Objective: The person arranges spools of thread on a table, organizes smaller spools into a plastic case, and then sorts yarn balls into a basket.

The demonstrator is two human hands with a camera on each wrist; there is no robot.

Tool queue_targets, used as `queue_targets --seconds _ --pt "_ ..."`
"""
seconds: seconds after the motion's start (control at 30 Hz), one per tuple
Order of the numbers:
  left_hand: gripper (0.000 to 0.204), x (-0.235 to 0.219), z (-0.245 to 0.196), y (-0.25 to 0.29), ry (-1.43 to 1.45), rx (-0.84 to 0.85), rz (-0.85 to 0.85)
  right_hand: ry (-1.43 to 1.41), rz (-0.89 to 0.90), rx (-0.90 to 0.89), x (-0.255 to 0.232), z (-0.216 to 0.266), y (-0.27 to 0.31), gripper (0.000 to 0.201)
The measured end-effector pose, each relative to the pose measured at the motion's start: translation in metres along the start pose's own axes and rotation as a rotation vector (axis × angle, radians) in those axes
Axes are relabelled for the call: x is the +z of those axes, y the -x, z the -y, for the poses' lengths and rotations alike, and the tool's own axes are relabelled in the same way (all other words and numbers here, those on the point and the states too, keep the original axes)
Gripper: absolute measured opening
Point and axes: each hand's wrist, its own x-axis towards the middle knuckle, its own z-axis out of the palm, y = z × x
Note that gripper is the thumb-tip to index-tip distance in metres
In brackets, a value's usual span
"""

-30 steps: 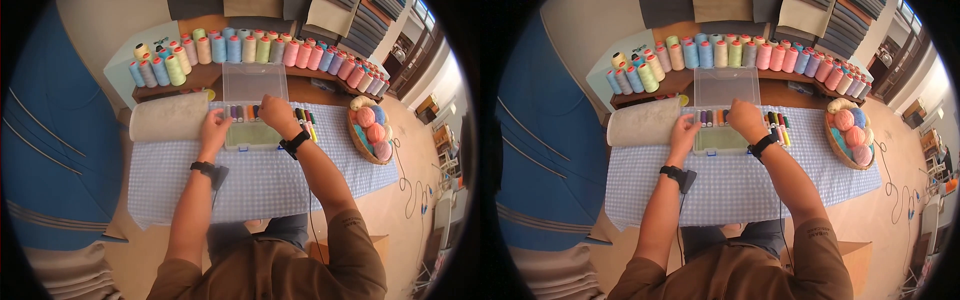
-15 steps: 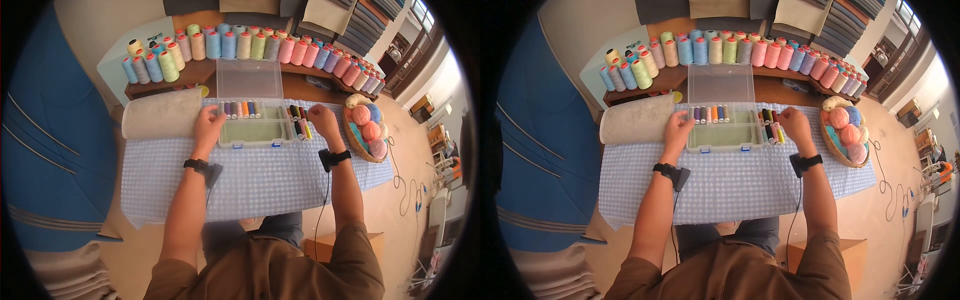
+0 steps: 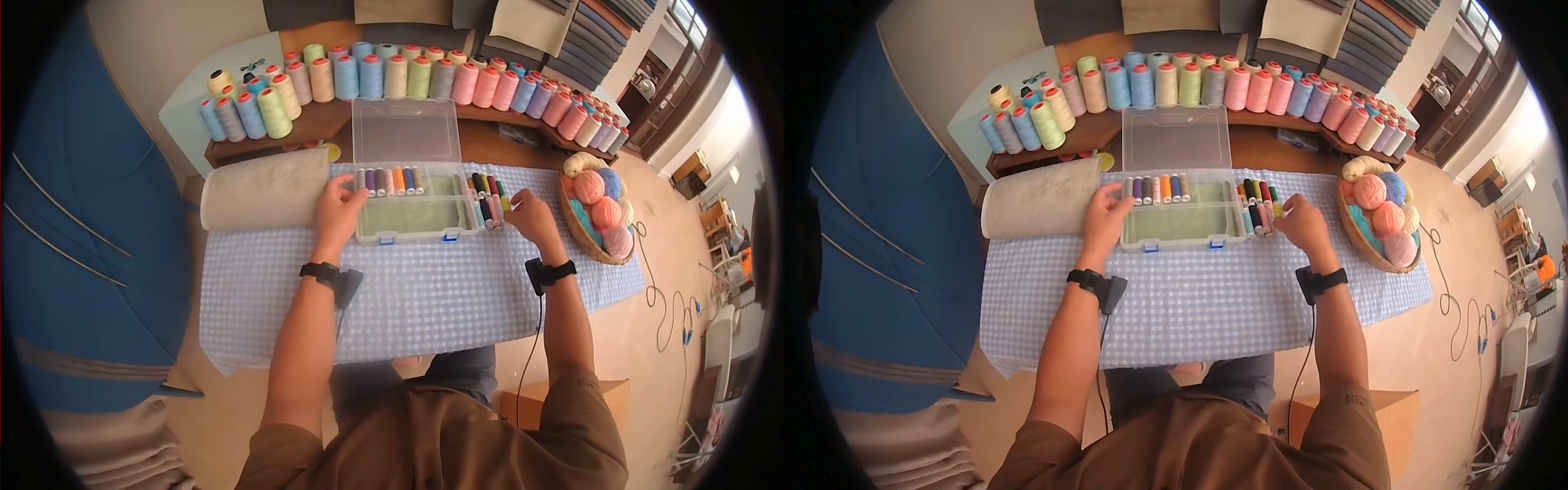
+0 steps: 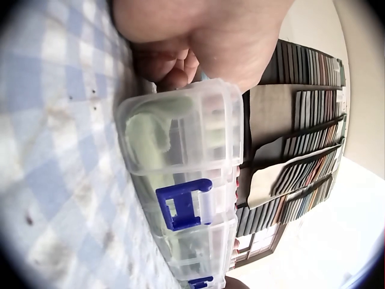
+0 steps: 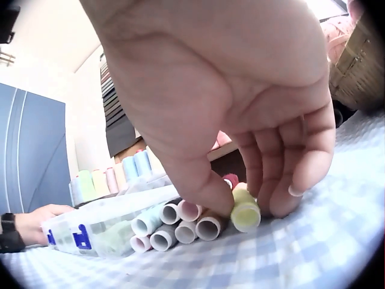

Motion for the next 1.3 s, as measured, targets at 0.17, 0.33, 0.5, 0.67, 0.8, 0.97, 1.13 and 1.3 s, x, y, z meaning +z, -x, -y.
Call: queue_targets --seconds 0.17,0.33,0.5,0.67,0.8,0.97,1.13,1.3 --pt "0.047 0.002 0.0 0.001 0.022 -0.009 -0.007 -0.256 -0.011 -0.19 -0.004 0.057 -0.012 0.033" --pt "0.046 0.001 0.003 -0.002 -0.024 0.013 -0.013 -0.199 0.016 -0.314 0.035 0.111 -0.041 0.032" --pt "0.048 0.001 0.005 -0.003 0.011 -0.005 -0.008 -0.093 0.069 -0.305 0.061 0.134 -0.055 0.029" --pt "0.047 0.001 0.002 0.0 0.008 -0.001 -0.011 -0.131 0.058 -0.309 0.066 0.129 -0.054 0.02" --pt "0.045 0.002 0.003 -0.001 -0.008 0.014 -0.014 -0.257 -0.034 -0.383 0.05 0.103 -0.059 0.021" --pt "0.044 0.003 -0.008 0.004 -0.003 -0.003 -0.03 -0.209 -0.191 -0.184 0.005 0.038 -0.066 0.026" --pt "0.046 0.003 -0.001 0.001 0.013 0.002 -0.033 -0.136 -0.072 -0.047 0.005 -0.018 -0.06 0.026" --pt "0.046 0.003 0.0 0.0 0.008 -0.009 -0.016 -0.128 -0.032 0.013 0.02 -0.029 -0.054 0.027"
